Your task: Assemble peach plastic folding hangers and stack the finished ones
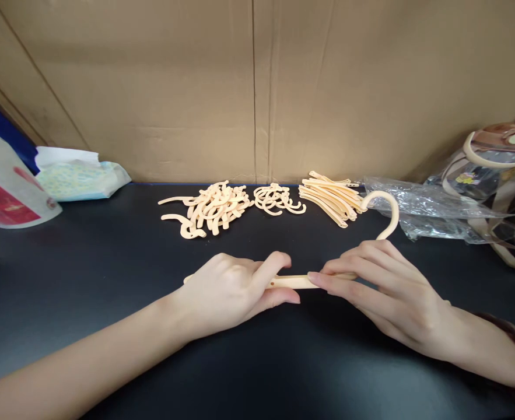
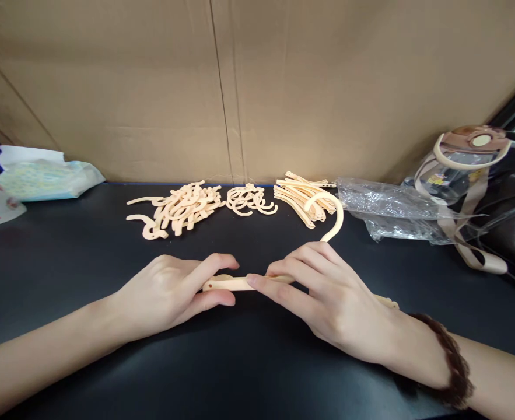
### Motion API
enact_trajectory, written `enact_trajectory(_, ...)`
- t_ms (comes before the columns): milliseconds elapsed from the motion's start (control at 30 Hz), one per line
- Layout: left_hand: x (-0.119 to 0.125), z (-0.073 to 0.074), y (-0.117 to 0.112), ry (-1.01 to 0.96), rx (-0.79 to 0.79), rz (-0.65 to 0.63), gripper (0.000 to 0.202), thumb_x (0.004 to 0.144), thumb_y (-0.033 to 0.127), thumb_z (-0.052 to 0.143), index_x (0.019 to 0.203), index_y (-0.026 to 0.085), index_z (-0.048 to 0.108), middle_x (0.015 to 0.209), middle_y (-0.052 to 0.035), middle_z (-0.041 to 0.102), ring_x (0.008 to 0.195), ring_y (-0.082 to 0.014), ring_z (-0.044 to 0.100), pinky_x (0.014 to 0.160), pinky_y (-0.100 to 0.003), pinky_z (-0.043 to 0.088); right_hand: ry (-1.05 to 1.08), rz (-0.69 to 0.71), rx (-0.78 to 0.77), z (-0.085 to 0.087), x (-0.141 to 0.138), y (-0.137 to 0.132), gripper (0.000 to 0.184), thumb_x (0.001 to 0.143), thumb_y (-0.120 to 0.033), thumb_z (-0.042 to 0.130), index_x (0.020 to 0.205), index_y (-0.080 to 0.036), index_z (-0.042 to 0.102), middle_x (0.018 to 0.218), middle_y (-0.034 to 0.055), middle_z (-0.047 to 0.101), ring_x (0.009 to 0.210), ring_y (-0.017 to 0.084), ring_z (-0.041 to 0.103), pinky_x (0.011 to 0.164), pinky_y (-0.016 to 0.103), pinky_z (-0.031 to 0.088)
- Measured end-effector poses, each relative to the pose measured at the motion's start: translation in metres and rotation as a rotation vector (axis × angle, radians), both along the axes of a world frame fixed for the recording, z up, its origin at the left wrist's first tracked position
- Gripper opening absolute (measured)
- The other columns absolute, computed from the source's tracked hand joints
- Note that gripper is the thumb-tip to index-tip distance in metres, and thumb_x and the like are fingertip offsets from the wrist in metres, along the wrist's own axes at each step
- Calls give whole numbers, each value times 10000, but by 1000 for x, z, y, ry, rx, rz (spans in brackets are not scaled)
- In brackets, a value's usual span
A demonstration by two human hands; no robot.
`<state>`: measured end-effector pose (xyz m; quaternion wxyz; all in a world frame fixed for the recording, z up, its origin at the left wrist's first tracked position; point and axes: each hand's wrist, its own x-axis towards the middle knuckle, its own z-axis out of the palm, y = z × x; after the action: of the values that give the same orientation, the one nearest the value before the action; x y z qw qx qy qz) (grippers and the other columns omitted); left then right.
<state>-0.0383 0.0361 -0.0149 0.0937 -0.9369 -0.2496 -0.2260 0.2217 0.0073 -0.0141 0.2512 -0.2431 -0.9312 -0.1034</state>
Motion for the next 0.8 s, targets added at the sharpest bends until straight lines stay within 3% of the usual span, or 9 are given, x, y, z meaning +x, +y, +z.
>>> enact_trajectory(100,-1,-2,1,-12,34,15,456,1036,489,220,1124,145,505,606,30,679,431,-110,616,395,-175,388,-10,-4,-10,0,-1,-1,364,934,-2,446,1249,-133,574,1033,69,684,884,165,547,799,336,394)
enact_trajectory(300,-3,-10,3,6,96,3,429,1050,434,213,1215,141,480,613,31,683,457,-113,638,417,-178,403,-20,-4,-75,-1,-1,0,364,968,-46,418,1294,-157,538,1051,62,700,872,150,588,793,327,435)
enact_trajectory(533,-3,-8,2,33,99,-13,420,1056,409,219,1219,133,490,636,32,696,481,-110,654,429,-185,432,-14,-2,-109,2,-3,-1,359,955,-53,432,1277,-140,564,986,54,701,803,144,593,749,305,451)
enact_trajectory(800,-5,-5,2,112,236,-80,359,1050,332,316,1204,70,508,636,6,700,484,-151,659,449,-244,479,-19,-18,-261,5,-5,-3,331,1008,-149,390,1270,-169,592,892,44,692,744,142,605,671,284,469)
